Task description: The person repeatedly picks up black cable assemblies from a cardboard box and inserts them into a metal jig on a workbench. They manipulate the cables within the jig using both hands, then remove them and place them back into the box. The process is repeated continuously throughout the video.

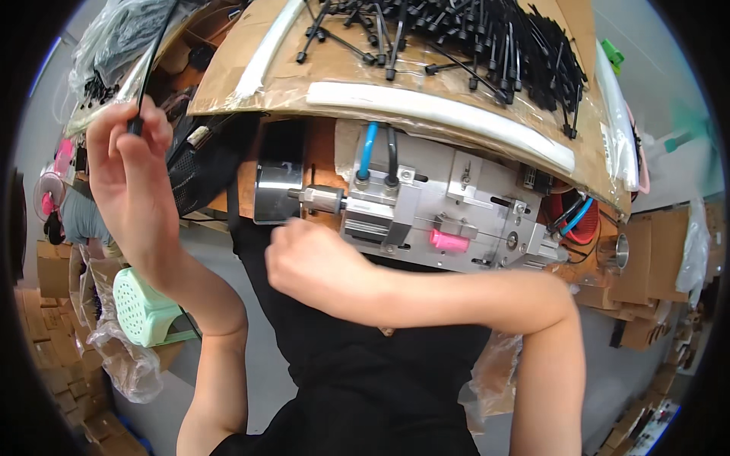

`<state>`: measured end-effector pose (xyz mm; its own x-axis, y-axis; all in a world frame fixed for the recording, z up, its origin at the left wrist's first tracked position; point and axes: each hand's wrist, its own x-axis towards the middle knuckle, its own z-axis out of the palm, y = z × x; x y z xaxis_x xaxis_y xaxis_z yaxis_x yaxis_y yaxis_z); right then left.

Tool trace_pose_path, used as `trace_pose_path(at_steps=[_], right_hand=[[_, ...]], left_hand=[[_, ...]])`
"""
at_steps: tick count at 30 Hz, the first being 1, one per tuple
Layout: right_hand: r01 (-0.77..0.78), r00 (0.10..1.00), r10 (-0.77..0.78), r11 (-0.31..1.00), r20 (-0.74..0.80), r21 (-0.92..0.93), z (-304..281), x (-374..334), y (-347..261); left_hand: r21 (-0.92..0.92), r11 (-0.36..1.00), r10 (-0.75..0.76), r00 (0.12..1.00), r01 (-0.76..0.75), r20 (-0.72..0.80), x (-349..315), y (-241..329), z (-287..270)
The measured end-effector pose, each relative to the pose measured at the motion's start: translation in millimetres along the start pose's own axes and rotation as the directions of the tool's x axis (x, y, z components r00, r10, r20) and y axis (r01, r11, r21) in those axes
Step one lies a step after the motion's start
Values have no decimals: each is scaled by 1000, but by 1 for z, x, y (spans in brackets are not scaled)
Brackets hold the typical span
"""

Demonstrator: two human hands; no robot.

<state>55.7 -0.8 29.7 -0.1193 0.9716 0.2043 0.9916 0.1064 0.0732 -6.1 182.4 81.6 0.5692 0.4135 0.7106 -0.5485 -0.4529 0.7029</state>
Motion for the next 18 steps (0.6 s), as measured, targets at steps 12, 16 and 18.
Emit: trace_pose_path(at_steps=[12, 16, 18], right_hand=[[-575, 797, 600, 787, 61, -223, 81, 24, -15], [-541, 830, 557, 811, 12, -223, 56, 7, -34], [-525, 851, 525, 851, -19, 2, 14, -29, -55]], left_hand=[[-117, 990, -87, 996, 84, -28, -46, -10, -22], [-136, 986, -102, 995, 99, -10, -53, -6, -10], [-161, 983, -94, 994, 84, -53, -58, -9, -6]])
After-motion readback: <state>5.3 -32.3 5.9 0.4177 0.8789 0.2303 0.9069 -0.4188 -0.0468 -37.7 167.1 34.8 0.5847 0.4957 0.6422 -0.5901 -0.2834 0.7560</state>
